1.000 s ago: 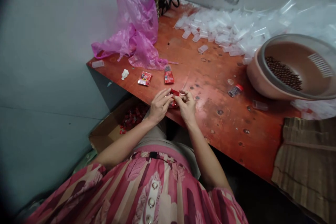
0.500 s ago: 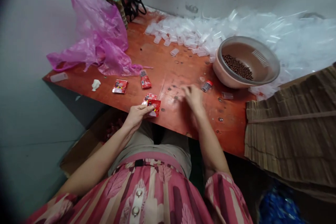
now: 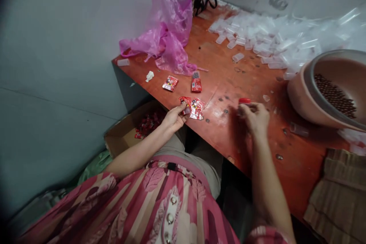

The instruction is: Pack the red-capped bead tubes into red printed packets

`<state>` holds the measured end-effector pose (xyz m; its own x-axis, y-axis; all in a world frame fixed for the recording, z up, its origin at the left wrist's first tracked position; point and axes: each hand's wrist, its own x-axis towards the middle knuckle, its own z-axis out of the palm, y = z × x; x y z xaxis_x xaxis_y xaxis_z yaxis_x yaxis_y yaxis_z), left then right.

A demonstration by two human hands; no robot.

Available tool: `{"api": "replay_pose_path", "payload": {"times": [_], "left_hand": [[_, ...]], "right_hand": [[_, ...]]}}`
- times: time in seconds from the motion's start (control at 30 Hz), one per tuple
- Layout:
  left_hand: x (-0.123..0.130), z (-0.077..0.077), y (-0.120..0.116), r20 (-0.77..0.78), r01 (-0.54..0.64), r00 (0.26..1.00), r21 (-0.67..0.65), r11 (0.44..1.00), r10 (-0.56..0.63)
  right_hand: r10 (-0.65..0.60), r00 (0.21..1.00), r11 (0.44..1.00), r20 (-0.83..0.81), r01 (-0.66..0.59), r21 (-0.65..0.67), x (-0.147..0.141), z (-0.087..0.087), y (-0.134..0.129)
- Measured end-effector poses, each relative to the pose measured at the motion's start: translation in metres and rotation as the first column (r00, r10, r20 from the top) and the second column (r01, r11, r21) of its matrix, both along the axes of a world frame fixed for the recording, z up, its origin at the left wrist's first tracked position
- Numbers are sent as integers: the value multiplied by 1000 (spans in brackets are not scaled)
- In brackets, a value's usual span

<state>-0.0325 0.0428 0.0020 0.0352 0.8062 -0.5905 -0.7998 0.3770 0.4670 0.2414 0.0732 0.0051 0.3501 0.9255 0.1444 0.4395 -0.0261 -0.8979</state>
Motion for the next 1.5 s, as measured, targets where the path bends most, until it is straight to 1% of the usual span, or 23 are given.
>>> {"api": "replay_pose_path", "payload": {"times": [0.03,0.07,0.13,0.2,0.23,0.3,0.43,0.57,0.67,0.77,0.87,0.93,1.0,1.07,1.13,1.23,1.33,1.4,1.5], "left_hand": [[1,0,2,20,-17,1000,-12,1000,17],[2,-1,3,38,-26,999,-21,999,27],[6,-1,5,67,-41,997,-28,999,43],[10,-1,6,84,-55,995,-25,998,57],[13,-1,6,88,-58,994,-20,998,60],[18,1,4,94,-59,994,-7,998,59],[28,7,-2,119,-36,992,58,998,29],[32,11,-5,73,15,997,134,991,-25],[30,12,-5,8,90,996,188,978,-94],[26,10,-4,-53,173,985,252,952,-165],[22,9,-5,-113,267,963,254,930,-246],[20,8,-5,-146,314,947,238,919,-286],[18,7,-4,-179,340,936,238,910,-303],[16,8,-2,-220,374,920,252,893,-323],[15,9,0,-256,413,902,274,869,-348],[14,11,2,-290,439,887,292,849,-359],[15,10,1,-318,408,894,292,865,-315],[15,8,1,-341,390,896,298,871,-284],[13,7,1,-365,416,883,314,853,-296]], "right_hand": [[-1,993,997,-114,-8,-77,-25,2,-17],[45,975,989,-219,-75,-130,-49,3,-33],[115,927,978,-356,-168,-123,-94,7,-63],[147,914,974,-379,-200,-103,-125,9,-83],[144,920,979,-364,-187,-84,-135,9,-88],[126,939,986,-321,-154,-64,-145,6,-93],[116,956,989,-269,-136,-58,-146,-2,-90],[122,957,989,-261,-140,-50,-144,-5,-87],[130,936,988,-327,-149,-34,-142,-5,-87],[155,912,985,-381,-171,-9,-139,-5,-85],[180,900,982,-397,-189,15,-135,-7,-83],[207,892,977,-402,-213,30,-130,-8,-82],[255,881,964,-399,-266,30,-125,-7,-79],[309,869,944,-386,-329,15,-119,-4,-75],[342,864,930,-368,-367,2,-114,1,-71],[331,866,935,-374,-355,5,-112,6,-67],[325,861,938,-390,-347,15,-113,7,-67],[342,859,931,-380,-366,9,-113,7,-68],[378,854,913,-357,-408,-10,-111,10,-67]]}}
